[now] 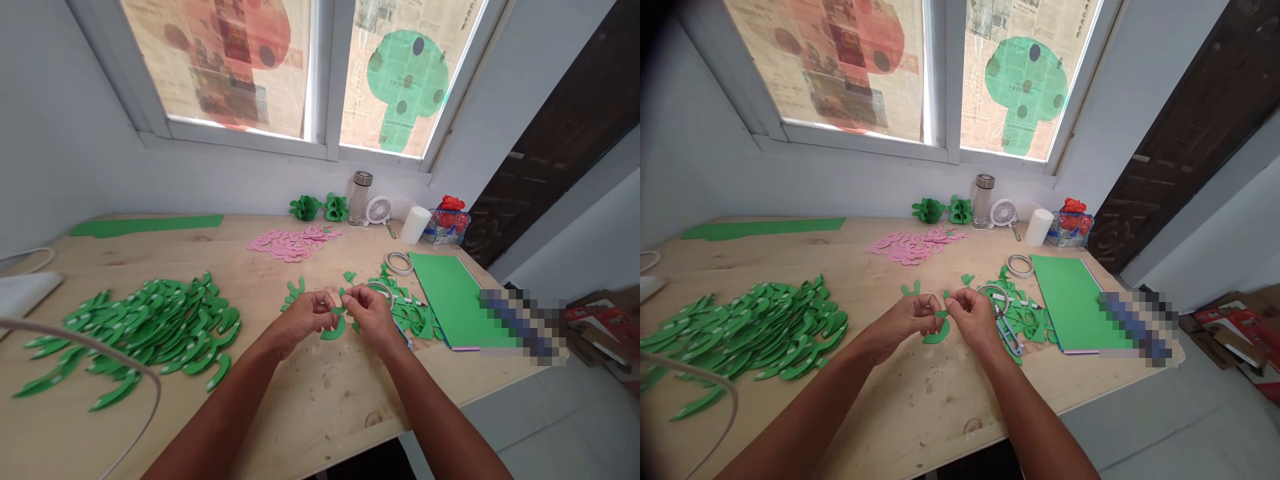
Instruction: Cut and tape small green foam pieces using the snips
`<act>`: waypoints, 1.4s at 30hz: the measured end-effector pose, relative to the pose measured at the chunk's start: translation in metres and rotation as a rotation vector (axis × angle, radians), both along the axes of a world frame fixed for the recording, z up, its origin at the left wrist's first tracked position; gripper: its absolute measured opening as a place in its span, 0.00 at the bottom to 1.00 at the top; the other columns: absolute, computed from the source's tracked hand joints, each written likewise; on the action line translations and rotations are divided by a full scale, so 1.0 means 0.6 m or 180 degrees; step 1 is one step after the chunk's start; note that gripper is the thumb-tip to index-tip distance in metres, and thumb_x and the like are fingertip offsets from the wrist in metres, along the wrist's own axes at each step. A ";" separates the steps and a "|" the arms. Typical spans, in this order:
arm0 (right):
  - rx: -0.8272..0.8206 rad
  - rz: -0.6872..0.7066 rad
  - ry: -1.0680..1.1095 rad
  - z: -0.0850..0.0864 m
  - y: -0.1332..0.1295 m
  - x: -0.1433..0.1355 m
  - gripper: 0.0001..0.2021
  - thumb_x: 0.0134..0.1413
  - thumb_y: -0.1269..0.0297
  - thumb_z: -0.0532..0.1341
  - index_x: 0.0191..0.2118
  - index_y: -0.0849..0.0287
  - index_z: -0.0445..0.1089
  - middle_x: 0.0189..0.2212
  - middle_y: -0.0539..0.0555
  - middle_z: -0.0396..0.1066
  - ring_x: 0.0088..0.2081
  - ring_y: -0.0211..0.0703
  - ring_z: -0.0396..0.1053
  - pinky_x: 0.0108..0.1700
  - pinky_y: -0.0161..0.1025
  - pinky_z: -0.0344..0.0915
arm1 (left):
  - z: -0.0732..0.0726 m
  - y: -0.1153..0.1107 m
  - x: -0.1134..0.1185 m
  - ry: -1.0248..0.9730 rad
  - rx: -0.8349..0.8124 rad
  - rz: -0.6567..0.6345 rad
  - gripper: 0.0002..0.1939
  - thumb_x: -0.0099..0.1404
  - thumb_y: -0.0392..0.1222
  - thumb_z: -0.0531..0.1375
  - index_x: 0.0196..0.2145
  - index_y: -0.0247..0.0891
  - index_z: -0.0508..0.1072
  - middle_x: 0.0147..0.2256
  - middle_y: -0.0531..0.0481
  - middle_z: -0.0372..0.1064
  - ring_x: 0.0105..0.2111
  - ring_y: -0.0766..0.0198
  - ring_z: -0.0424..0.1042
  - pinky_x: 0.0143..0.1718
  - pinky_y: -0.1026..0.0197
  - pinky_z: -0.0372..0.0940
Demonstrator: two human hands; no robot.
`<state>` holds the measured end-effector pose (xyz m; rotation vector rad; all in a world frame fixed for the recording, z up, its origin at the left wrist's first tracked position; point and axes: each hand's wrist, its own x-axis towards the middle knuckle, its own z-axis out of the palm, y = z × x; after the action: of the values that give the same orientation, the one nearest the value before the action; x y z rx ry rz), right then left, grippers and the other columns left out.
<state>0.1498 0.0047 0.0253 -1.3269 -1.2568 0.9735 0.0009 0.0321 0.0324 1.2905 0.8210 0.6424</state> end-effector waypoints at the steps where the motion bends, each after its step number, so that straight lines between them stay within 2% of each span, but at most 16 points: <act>1: 0.0008 -0.0009 -0.0047 -0.003 0.005 0.000 0.09 0.45 0.60 0.59 0.24 0.61 0.65 0.20 0.47 0.61 0.23 0.34 0.57 0.26 0.32 0.54 | -0.002 0.001 0.002 -0.0010 -0.0024 0.0021 0.08 0.46 0.38 0.63 0.22 0.36 0.66 0.19 0.55 0.65 0.21 0.69 0.61 0.23 0.66 0.54; 3: 0.0038 -0.0027 -0.0146 -0.009 0.013 -0.003 0.09 0.44 0.61 0.59 0.22 0.60 0.63 0.17 0.45 0.58 0.21 0.32 0.55 0.24 0.31 0.52 | -0.004 0.003 0.004 -0.0045 -0.0052 0.0104 0.08 0.47 0.40 0.63 0.23 0.36 0.68 0.19 0.54 0.65 0.21 0.69 0.62 0.23 0.66 0.54; 8: 0.0064 0.0027 -0.0251 -0.016 0.026 -0.005 0.08 0.46 0.62 0.58 0.22 0.60 0.63 0.18 0.45 0.59 0.21 0.33 0.56 0.24 0.31 0.54 | -0.006 0.006 0.011 -0.0202 -0.0200 0.0428 0.11 0.47 0.46 0.64 0.22 0.35 0.70 0.21 0.53 0.65 0.21 0.69 0.62 0.25 0.65 0.58; 11: 0.0152 0.0013 -0.0320 -0.005 0.030 0.028 0.09 0.47 0.60 0.58 0.25 0.61 0.66 0.20 0.47 0.63 0.23 0.34 0.59 0.26 0.32 0.56 | -0.014 0.008 0.015 -0.0214 -0.0330 0.0680 0.11 0.46 0.45 0.65 0.21 0.35 0.70 0.20 0.53 0.64 0.20 0.70 0.62 0.24 0.66 0.58; 13: 0.0275 -0.0213 -0.0503 0.002 0.028 0.069 0.09 0.49 0.60 0.57 0.30 0.61 0.68 0.25 0.49 0.67 0.27 0.36 0.62 0.30 0.33 0.59 | -0.022 0.010 0.017 -0.0255 -0.0404 0.0866 0.12 0.45 0.45 0.65 0.21 0.35 0.69 0.20 0.53 0.65 0.20 0.69 0.62 0.24 0.66 0.58; 15: 0.0221 -0.0301 -0.1068 0.004 0.021 0.112 0.08 0.48 0.62 0.57 0.30 0.60 0.69 0.26 0.50 0.69 0.27 0.37 0.63 0.31 0.33 0.59 | -0.032 0.012 0.017 -0.0323 -0.0471 0.0975 0.12 0.45 0.45 0.66 0.21 0.35 0.69 0.20 0.53 0.65 0.19 0.69 0.63 0.23 0.66 0.58; 17: 0.0017 -0.0171 -0.1777 -0.002 0.009 0.146 0.06 0.48 0.65 0.57 0.30 0.59 0.70 0.26 0.50 0.69 0.28 0.38 0.64 0.31 0.34 0.58 | -0.041 0.012 0.018 -0.0393 -0.0531 0.0994 0.13 0.44 0.45 0.66 0.21 0.35 0.68 0.19 0.53 0.65 0.19 0.70 0.62 0.22 0.66 0.57; 20: -0.0196 -0.0080 -0.2508 -0.019 -0.008 0.172 0.07 0.49 0.67 0.56 0.33 0.58 0.70 0.29 0.51 0.72 0.31 0.40 0.66 0.33 0.35 0.58 | -0.048 0.011 0.018 -0.0431 -0.0588 0.0980 0.13 0.43 0.45 0.66 0.22 0.35 0.68 0.18 0.55 0.64 0.18 0.70 0.61 0.20 0.67 0.56; 25: -0.0266 -0.0128 -0.2978 -0.035 -0.014 0.174 0.07 0.50 0.69 0.56 0.35 0.57 0.70 0.33 0.52 0.73 0.34 0.41 0.67 0.36 0.36 0.58 | -0.050 0.008 0.019 -0.0392 -0.0573 0.1007 0.13 0.44 0.45 0.66 0.22 0.35 0.68 0.18 0.55 0.64 0.18 0.70 0.62 0.20 0.67 0.55; 42: -0.0332 -0.0237 -0.3124 -0.036 -0.010 0.162 0.06 0.49 0.72 0.57 0.34 0.57 0.68 0.31 0.50 0.71 0.34 0.40 0.66 0.36 0.35 0.56 | -0.051 0.008 0.018 -0.0393 -0.0586 0.1014 0.13 0.45 0.45 0.66 0.22 0.35 0.67 0.20 0.54 0.65 0.20 0.70 0.63 0.24 0.66 0.58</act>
<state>0.2471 -0.0011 0.0036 -2.0223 -1.8541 0.2927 0.0114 0.0368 0.0016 0.9518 0.9687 0.8690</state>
